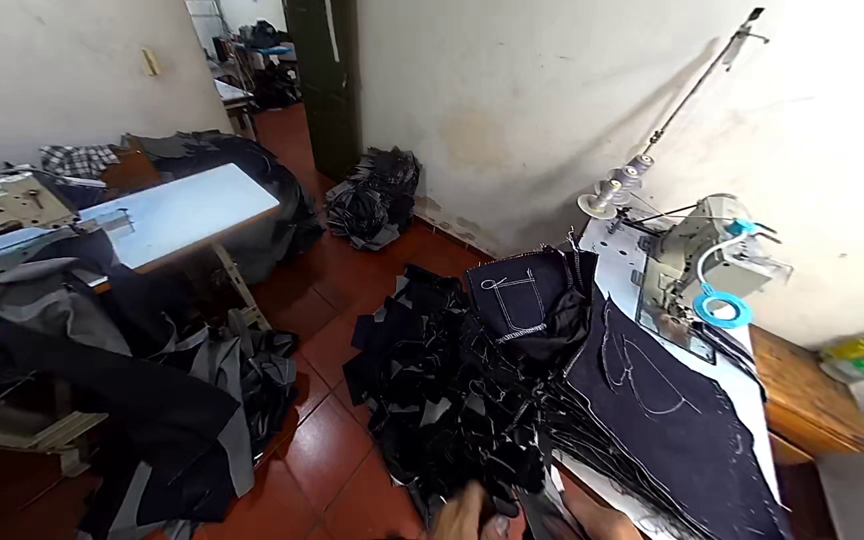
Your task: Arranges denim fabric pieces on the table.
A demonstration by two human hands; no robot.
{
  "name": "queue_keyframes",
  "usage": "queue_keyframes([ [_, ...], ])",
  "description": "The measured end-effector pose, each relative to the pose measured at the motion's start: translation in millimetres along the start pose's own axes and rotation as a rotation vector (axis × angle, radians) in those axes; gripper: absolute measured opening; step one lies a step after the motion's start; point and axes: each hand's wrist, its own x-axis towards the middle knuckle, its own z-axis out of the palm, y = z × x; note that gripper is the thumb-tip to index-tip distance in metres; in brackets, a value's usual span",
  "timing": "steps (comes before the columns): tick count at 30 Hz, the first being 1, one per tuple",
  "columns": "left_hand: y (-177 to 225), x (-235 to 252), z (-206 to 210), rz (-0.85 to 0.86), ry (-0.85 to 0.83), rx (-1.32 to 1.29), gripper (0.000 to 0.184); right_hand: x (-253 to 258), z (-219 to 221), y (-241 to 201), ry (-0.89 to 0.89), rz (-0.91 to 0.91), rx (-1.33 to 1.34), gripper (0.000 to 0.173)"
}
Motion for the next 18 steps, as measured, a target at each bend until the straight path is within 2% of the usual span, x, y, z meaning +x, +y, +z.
queue_keyframes([
  [1,-7,7,-5,0.027,0.007,0.051,0.044,-8,-14,-5,-0.047,-0.107,0.028,0.028],
  [3,-8,20,1,0.237,-0.085,0.068,0.042,-23,-46,-17,-0.123,-0.269,0.092,0.025],
  [5,-5,32,16,0.466,-0.158,0.043,0.032,-41,-83,-19,-0.151,-0.329,0.087,0.025],
  [6,0,37,20,0.537,-0.154,0.028,0.032,-51,-102,-12,-0.125,-0.322,0.086,0.026],
  [8,23,41,17,0.622,-0.093,-0.097,0.041,-72,-125,21,0.054,-0.224,0.139,0.026],
  [9,45,36,11,0.666,-0.071,-0.186,0.044,-84,-130,45,0.178,-0.151,0.191,0.027],
  [10,75,26,2,0.713,-0.052,-0.269,0.044,-98,-130,70,0.277,-0.070,0.262,0.035],
  [12,142,-11,-23,0.742,0.065,-0.365,0.034,-133,-119,106,0.268,0.047,0.451,0.069],
  [13,174,-36,-36,0.708,0.190,-0.397,0.023,-151,-105,115,0.186,0.063,0.545,0.084],
  [15,226,-85,-63,0.616,0.516,-0.431,0.022,-179,-57,114,0.008,0.050,0.722,0.101],
  [16,241,-104,-80,0.607,0.676,-0.419,0.023,-186,-28,104,-0.048,0.043,0.796,0.107],
  [17,241,-122,-107,0.621,0.759,-0.347,0.026,-188,0,90,-0.063,0.039,0.855,0.116],
  [18,225,-143,-153,0.629,0.720,-0.190,0.043,-186,25,75,-0.037,0.021,0.922,0.123],
])
